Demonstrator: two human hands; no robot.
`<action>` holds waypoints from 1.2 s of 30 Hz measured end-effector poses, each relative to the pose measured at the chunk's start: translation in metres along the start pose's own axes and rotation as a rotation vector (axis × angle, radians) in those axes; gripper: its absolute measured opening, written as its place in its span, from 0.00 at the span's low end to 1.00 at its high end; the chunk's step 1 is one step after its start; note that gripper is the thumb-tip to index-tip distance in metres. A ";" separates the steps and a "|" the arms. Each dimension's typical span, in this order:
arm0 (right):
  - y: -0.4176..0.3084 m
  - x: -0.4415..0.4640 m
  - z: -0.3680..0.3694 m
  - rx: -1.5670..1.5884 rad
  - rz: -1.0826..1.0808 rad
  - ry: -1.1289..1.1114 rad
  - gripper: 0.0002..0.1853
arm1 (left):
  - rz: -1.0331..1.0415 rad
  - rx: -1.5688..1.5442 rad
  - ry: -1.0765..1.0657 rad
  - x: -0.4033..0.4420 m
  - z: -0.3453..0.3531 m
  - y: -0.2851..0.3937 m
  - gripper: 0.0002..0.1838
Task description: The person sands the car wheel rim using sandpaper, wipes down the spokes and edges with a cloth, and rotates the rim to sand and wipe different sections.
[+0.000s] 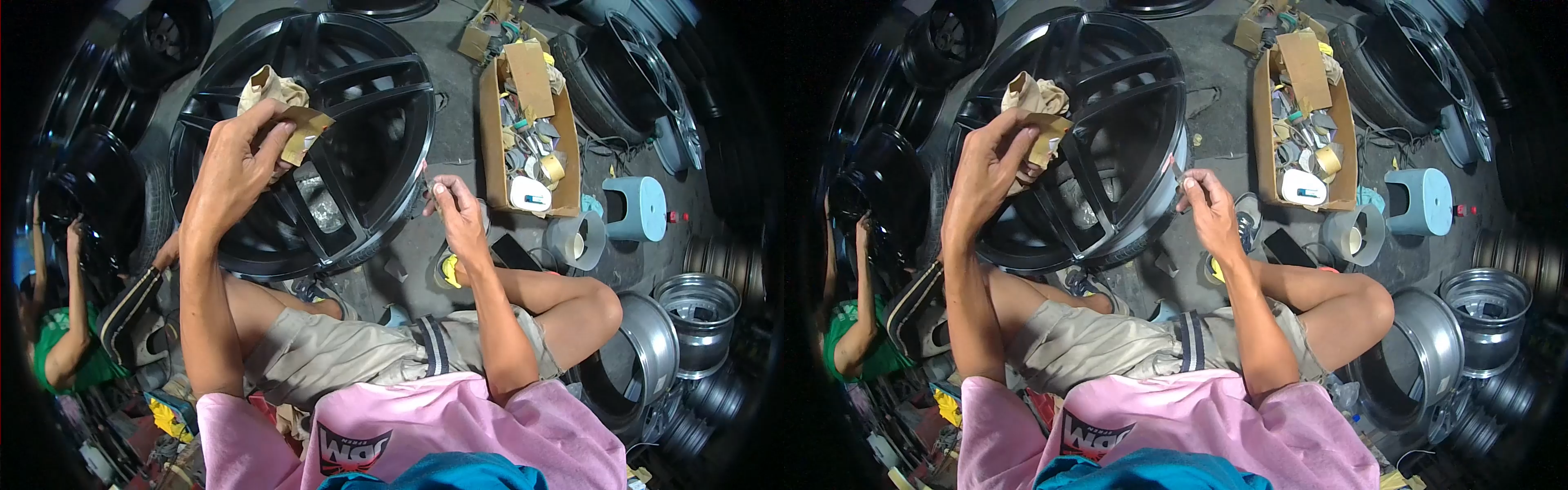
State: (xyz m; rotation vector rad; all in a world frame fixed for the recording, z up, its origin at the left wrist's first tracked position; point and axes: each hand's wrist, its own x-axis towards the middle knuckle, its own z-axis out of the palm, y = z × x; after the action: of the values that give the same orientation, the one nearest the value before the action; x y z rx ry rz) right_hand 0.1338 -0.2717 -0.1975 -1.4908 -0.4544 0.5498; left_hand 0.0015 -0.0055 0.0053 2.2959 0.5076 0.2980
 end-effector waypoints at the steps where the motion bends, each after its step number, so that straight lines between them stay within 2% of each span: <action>1: 0.000 -0.005 0.001 0.012 0.018 -0.024 0.12 | 0.038 0.047 -0.002 0.000 -0.001 -0.001 0.10; 6: -0.009 -0.017 -0.003 0.006 0.077 -0.045 0.11 | 0.050 0.049 -0.003 0.001 0.000 -0.003 0.10; 8: -0.011 -0.016 -0.004 -0.011 0.023 0.070 0.11 | 0.040 0.000 0.000 0.000 0.001 -0.001 0.10; 15: -0.005 -0.005 0.003 -0.093 -0.156 0.086 0.12 | 0.058 0.044 0.018 0.001 0.000 -0.006 0.10; 17: -0.002 -0.004 0.005 -0.091 -0.153 0.082 0.12 | 0.132 0.114 0.027 0.002 0.000 -0.010 0.11; 24: 0.004 -0.015 0.004 -0.134 -0.173 0.125 0.12 | 0.063 0.035 0.005 0.000 0.000 -0.009 0.11; 36: -0.016 -0.011 -0.002 -0.365 -0.304 0.171 0.12 | 0.126 0.094 0.028 0.000 0.000 -0.007 0.11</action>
State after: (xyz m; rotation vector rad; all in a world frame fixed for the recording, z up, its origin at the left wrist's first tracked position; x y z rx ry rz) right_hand 0.1274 -0.2798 -0.1814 -1.7572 -0.6569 0.0991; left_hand -0.0009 -0.0009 -0.0001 2.4226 0.3994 0.3756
